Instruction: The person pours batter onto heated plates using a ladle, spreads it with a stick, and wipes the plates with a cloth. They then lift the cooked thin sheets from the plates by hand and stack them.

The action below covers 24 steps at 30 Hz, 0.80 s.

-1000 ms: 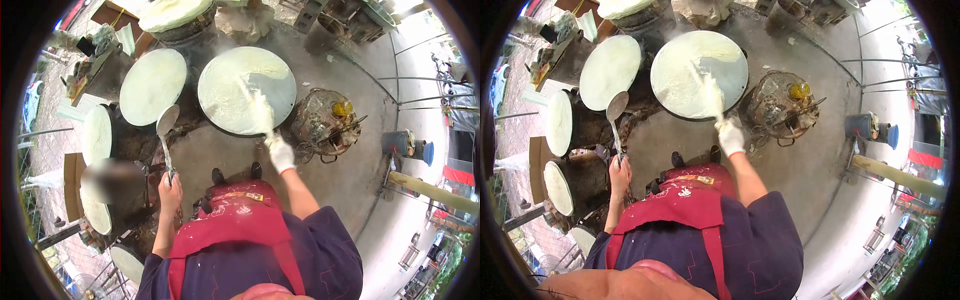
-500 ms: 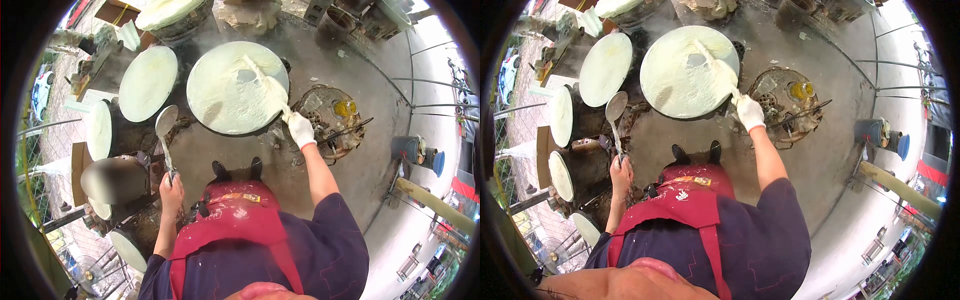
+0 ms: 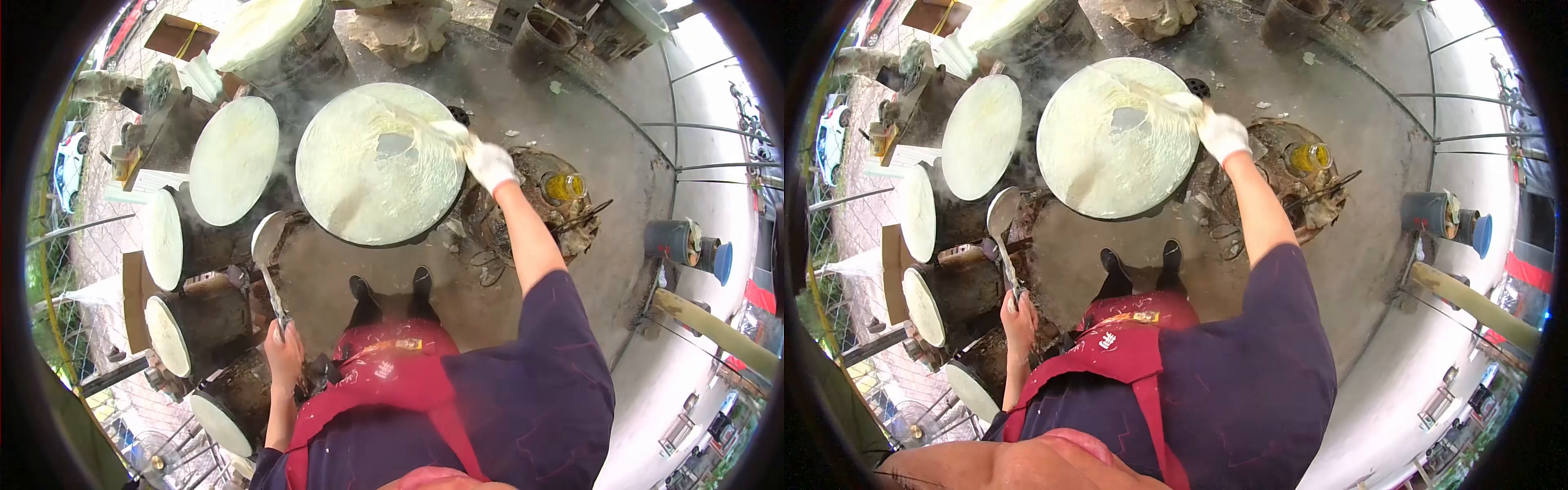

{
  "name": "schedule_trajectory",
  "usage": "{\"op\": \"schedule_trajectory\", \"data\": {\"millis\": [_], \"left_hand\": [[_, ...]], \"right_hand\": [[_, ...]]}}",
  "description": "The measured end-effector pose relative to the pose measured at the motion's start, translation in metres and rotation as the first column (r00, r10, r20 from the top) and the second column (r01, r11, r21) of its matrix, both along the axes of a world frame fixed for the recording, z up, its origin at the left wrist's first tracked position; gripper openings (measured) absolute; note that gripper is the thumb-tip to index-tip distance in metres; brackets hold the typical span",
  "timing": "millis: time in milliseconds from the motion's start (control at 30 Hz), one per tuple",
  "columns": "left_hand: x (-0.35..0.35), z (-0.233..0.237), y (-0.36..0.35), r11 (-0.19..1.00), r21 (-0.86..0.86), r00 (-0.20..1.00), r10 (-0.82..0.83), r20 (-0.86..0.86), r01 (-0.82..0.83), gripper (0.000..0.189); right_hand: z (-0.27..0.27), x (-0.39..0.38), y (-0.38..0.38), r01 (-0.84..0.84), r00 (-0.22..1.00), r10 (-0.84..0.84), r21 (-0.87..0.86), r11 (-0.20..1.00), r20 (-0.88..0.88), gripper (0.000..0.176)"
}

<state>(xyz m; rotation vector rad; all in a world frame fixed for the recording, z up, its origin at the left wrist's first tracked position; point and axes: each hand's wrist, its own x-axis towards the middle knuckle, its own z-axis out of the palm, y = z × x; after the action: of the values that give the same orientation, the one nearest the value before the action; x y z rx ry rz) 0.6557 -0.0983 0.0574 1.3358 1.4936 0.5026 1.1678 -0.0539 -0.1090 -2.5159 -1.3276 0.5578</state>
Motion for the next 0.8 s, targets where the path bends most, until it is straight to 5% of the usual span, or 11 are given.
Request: {"op": "schedule_trajectory", "data": {"millis": [100, 233, 300, 333, 367, 400, 500, 633, 700, 767, 800], "left_hand": [[0.002, 0.004, 0.000, 0.999, -0.041, 1.000, 0.009, 0.007, -0.009, 0.014], [0.005, 0.005, 0.007, 0.999, -0.046, 0.996, 0.003, 0.084, 0.000, 0.013], [0.009, 0.008, 0.014, 1.000, -0.016, 0.997, -0.019, 0.078, 0.021, 0.012], [0.010, 0.008, 0.017, 1.000, -0.010, 0.996, -0.028, 0.090, 0.029, 0.012], [0.011, 0.009, 0.018, 0.999, -0.007, 0.994, -0.038, 0.100, 0.039, 0.012], [0.015, 0.006, 0.021, 0.998, 0.036, 0.994, -0.061, 0.088, 0.058, 0.016], [0.031, 0.007, 0.029, 0.999, -0.047, 0.983, -0.002, 0.184, 0.011, 0.015], [0.043, 0.014, 0.035, 0.998, -0.007, 0.971, -0.055, 0.234, 0.058, 0.017], [0.042, 0.013, 0.035, 0.998, 0.008, 0.972, -0.059, 0.226, 0.059, 0.017], [0.043, 0.011, 0.035, 0.999, 0.004, 0.969, -0.048, 0.241, 0.049, 0.018], [0.046, 0.009, 0.035, 0.999, 0.002, 0.970, -0.040, 0.239, 0.041, 0.018]], "right_hand": [[0.019, -0.028, 0.045, -0.037, 0.978, 0.014, 0.106, 0.994, 0.206, 0.042], [0.020, -0.110, -0.013, -0.020, 0.902, 0.308, 0.682, 0.731, -0.303, 0.050], [0.056, -0.118, -0.068, 0.222, 0.887, 0.075, 0.564, 0.795, -0.455, 0.042], [0.033, -0.118, -0.089, 0.449, 0.759, 0.010, 0.535, 0.715, -0.651, 0.039], [0.018, -0.120, -0.103, 0.757, 0.409, -0.049, 0.309, 0.576, -0.911, 0.033], [-0.004, -0.124, -0.118, 0.810, 0.180, 0.015, 0.158, 0.565, -0.983, 0.033], [0.014, -0.153, -0.130, 0.726, 0.021, -0.136, -0.078, 0.683, -0.990, 0.030], [0.040, -0.145, -0.131, 0.704, 0.204, -0.097, 0.077, 0.706, -0.974, 0.033], [-0.006, -0.137, -0.143, 0.844, 0.088, -0.042, 0.052, 0.534, -0.995, 0.036], [-0.008, -0.154, -0.141, 0.765, 0.032, -0.082, -0.028, 0.643, -0.996, 0.035], [0.030, -0.167, -0.135, 0.667, 0.213, -0.206, -0.012, 0.745, -0.955, 0.036]]}}
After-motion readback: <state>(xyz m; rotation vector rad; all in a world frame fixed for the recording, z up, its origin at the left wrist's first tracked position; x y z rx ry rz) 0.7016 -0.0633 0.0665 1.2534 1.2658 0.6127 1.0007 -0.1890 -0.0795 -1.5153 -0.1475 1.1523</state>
